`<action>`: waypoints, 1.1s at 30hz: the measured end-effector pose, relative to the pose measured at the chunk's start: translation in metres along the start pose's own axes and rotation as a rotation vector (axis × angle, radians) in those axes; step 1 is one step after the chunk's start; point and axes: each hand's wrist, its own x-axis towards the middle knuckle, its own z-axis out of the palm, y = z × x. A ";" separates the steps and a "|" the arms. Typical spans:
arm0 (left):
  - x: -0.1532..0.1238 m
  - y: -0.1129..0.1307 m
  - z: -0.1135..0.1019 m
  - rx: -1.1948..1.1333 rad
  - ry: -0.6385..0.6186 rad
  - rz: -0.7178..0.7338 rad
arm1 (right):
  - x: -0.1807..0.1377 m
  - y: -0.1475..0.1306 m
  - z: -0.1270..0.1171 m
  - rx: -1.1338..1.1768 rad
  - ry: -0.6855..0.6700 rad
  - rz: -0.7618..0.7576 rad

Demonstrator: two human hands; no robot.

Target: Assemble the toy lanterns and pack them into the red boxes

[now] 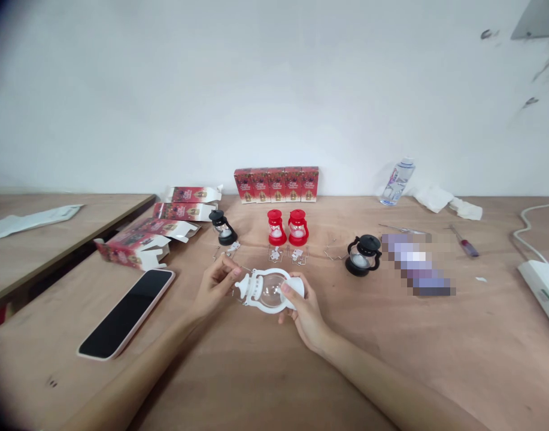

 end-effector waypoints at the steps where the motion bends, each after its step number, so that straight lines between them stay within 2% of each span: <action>1: 0.000 0.000 0.000 0.004 -0.004 -0.007 | 0.000 0.000 -0.001 0.001 -0.004 -0.006; 10: 0.000 0.003 0.000 0.011 0.018 0.029 | -0.001 -0.002 0.002 -0.023 -0.038 -0.022; 19: -0.001 0.001 -0.001 -0.012 -0.027 0.032 | -0.001 -0.001 0.001 -0.030 -0.049 -0.026; 24: -0.001 0.001 0.001 -0.009 -0.003 -0.008 | -0.001 0.000 0.000 -0.021 -0.038 -0.039; 28: 0.003 -0.001 0.004 -0.086 -0.021 -0.118 | -0.002 -0.001 0.001 -0.049 -0.042 -0.045; 31: 0.011 0.002 -0.001 -0.133 -0.066 -0.193 | -0.003 -0.002 0.002 -0.116 -0.051 -0.064; 33: 0.017 0.012 -0.009 -0.125 -0.036 -0.183 | -0.003 -0.001 0.003 -0.205 -0.046 -0.085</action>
